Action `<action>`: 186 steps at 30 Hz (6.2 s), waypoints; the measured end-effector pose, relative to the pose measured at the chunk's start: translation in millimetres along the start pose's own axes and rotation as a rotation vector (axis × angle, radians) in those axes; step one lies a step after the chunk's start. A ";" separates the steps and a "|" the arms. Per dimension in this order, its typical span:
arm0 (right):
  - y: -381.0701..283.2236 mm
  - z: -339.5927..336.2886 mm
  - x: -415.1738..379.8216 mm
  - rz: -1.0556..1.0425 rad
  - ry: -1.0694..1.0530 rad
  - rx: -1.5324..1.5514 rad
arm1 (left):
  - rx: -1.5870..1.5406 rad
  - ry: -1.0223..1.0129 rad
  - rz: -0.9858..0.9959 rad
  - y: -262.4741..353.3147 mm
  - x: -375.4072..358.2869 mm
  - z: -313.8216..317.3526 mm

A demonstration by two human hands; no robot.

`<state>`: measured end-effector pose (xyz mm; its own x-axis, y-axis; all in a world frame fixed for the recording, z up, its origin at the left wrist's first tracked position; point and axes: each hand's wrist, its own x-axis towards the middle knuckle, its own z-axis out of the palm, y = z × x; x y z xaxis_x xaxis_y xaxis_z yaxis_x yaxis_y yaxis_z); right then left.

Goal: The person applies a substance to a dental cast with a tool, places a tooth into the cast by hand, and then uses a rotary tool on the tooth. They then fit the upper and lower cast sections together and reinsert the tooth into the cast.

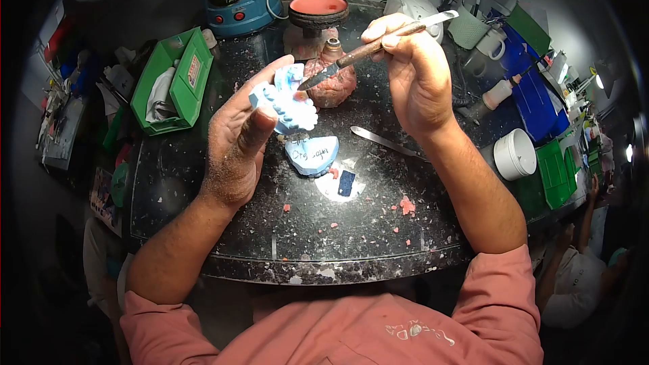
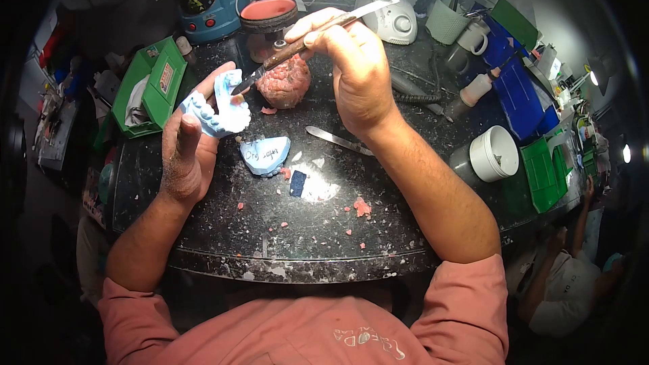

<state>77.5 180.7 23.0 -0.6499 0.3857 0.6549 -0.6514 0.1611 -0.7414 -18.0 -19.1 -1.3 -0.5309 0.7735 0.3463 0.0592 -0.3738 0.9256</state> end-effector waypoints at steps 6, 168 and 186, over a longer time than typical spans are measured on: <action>-5.5 1.9 -2.2 0.035 -0.087 -0.055 | 0.039 0.004 0.038 1.2 -0.2 2.0; -33.3 -48.4 -62.4 0.317 0.358 0.125 | -0.024 -0.039 -0.087 15.6 -11.8 12.6; -12.6 -12.7 8.6 -0.003 0.141 -0.383 | -0.175 0.159 -0.115 12.9 -4.8 10.7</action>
<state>85.2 193.5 36.1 -0.5707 0.5016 0.6501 -0.4430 0.4786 -0.7581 -5.6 -22.2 10.6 -0.6525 0.7312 0.1989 -0.1492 -0.3813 0.9123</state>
